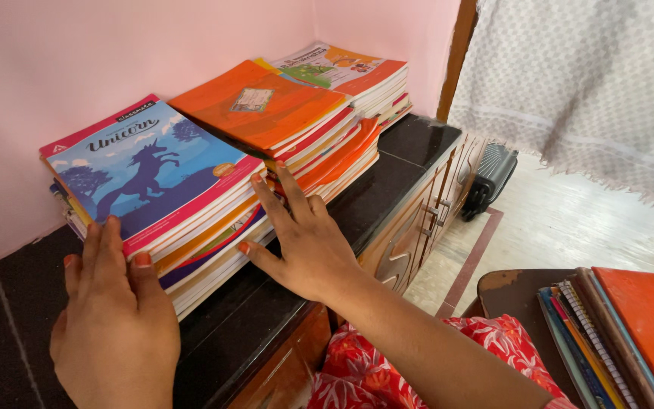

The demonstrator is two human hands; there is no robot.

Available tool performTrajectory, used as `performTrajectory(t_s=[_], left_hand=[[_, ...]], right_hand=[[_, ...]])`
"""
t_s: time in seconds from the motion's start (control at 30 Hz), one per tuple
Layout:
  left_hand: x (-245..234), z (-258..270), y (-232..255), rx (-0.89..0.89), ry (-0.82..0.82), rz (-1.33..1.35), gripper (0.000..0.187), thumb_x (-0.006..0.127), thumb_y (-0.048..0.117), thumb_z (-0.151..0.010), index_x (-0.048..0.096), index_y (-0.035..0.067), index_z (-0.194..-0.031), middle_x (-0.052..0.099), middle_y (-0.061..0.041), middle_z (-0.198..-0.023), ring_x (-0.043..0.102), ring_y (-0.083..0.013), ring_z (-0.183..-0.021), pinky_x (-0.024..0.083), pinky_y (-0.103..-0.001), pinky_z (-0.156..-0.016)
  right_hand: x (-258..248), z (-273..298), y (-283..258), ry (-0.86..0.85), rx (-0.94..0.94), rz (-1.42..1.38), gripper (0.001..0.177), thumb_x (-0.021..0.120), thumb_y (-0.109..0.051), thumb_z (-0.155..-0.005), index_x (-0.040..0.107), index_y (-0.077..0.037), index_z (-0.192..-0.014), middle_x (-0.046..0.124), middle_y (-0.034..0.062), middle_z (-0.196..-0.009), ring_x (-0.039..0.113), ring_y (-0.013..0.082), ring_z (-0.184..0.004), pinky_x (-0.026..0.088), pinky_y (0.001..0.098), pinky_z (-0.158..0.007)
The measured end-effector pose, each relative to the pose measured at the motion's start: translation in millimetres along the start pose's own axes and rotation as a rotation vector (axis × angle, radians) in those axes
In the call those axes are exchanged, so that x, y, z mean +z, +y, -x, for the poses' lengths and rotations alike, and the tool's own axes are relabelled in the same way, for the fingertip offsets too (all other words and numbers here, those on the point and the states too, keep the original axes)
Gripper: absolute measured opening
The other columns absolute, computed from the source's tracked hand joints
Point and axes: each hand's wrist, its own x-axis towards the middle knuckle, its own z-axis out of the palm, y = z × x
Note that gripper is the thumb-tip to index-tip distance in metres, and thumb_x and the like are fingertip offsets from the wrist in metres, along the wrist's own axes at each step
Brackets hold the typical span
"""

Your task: The person picks up books one by one from a wooden chair and places them onto a stack on a nearby cabinet. The person handles various textbooks and notebooks, aligning them as they build the stack.

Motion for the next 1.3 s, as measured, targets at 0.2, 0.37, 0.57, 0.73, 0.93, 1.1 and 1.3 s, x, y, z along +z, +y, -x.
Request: performTrajectory(t_s=[0.2, 0.37, 0.57, 0.73, 0.93, 1.1, 1.3], left_hand=[[3.6, 3.8, -5.1, 0.055, 0.006, 0.091, 0.055, 0.05, 0.022, -0.104, 0.045, 0.005, -0.156, 0.046, -0.017, -0.16, 0.04, -0.0408, -0.146, 0.043, -0.059, -0.105], [4.7, 7.0, -4.4, 0.111, 0.046, 0.016, 0.063, 0.056, 0.021, -0.1, 0.041, 0.0, -0.157, 0.048, -0.025, -0.155, 0.044, -0.0429, -0.142, 0.046, -0.058, -0.098], [-2.0, 10.3, 3.2, 0.112, 0.035, 0.119, 0.063, 0.056, 0.018, -0.101, 0.037, -0.006, -0.156, 0.049, -0.027, -0.153, 0.058, -0.0386, -0.13, 0.052, -0.051, -0.093], [-5.2, 11.1, 9.7, -0.045, -0.082, 0.174, 0.067, 0.054, 0.021, -0.103, 0.03, -0.003, -0.161, 0.046, -0.027, -0.157, 0.064, -0.0397, -0.12, 0.055, -0.05, -0.09], [3.1, 15.7, 7.9, 0.075, -0.039, 0.111, 0.087, 0.064, 0.035, -0.097, 0.018, -0.006, -0.159, 0.039, -0.033, -0.154, 0.051, -0.0449, -0.135, 0.048, -0.057, -0.097], [7.0, 20.5, 4.7, 0.12, -0.002, 0.068, 0.102, 0.074, 0.044, -0.089, 0.019, -0.004, -0.159, 0.039, -0.032, -0.155, 0.05, -0.0446, -0.138, 0.049, -0.056, -0.099], [6.6, 20.0, 7.2, 0.001, -0.092, 0.077, 0.112, 0.08, 0.045, -0.085, 0.014, -0.003, -0.163, 0.04, -0.037, -0.152, 0.05, -0.0484, -0.136, 0.051, -0.056, -0.099]], right_hand=[[-1.8, 1.4, -1.5, 0.028, -0.02, 0.011, 0.084, 0.059, -0.057, -0.096, 0.034, -0.005, -0.157, 0.024, 0.0233, -0.165, 0.051, 0.0418, -0.118, 0.042, 0.0486, -0.108], [-3.1, 0.9, -1.8, 0.014, -0.01, 0.009, 0.085, 0.059, -0.057, -0.096, 0.034, -0.004, -0.157, 0.024, 0.0233, -0.165, 0.051, 0.0426, -0.118, 0.042, 0.0491, -0.106], [-3.8, 1.5, -3.2, 0.033, -0.02, 0.015, 0.084, 0.058, -0.058, -0.096, 0.036, -0.004, -0.157, 0.025, 0.0237, -0.165, 0.052, 0.0429, -0.117, 0.042, 0.0491, -0.107], [-2.0, 5.7, -2.0, 0.027, 0.014, -0.027, 0.083, 0.057, -0.057, -0.096, 0.036, -0.006, -0.158, 0.027, 0.0236, -0.164, 0.053, 0.0433, -0.117, 0.043, 0.0493, -0.106], [2.1, 13.4, 3.4, 0.132, -0.012, -0.004, 0.083, 0.055, -0.058, -0.101, 0.034, 0.0, -0.157, 0.027, 0.0304, -0.162, 0.05, 0.0464, -0.129, 0.041, 0.0496, -0.11], [2.2, 21.3, 3.9, 0.114, 0.01, -0.011, 0.086, 0.06, -0.055, -0.096, 0.033, 0.0, -0.157, 0.029, 0.028, -0.161, 0.05, 0.0448, -0.128, 0.041, 0.0482, -0.11], [2.4, 32.6, 6.1, 0.09, 0.027, -0.016, 0.089, 0.064, -0.051, -0.093, 0.03, -0.001, -0.159, 0.027, 0.0272, -0.164, 0.047, 0.0419, -0.134, 0.04, 0.0494, -0.108]])
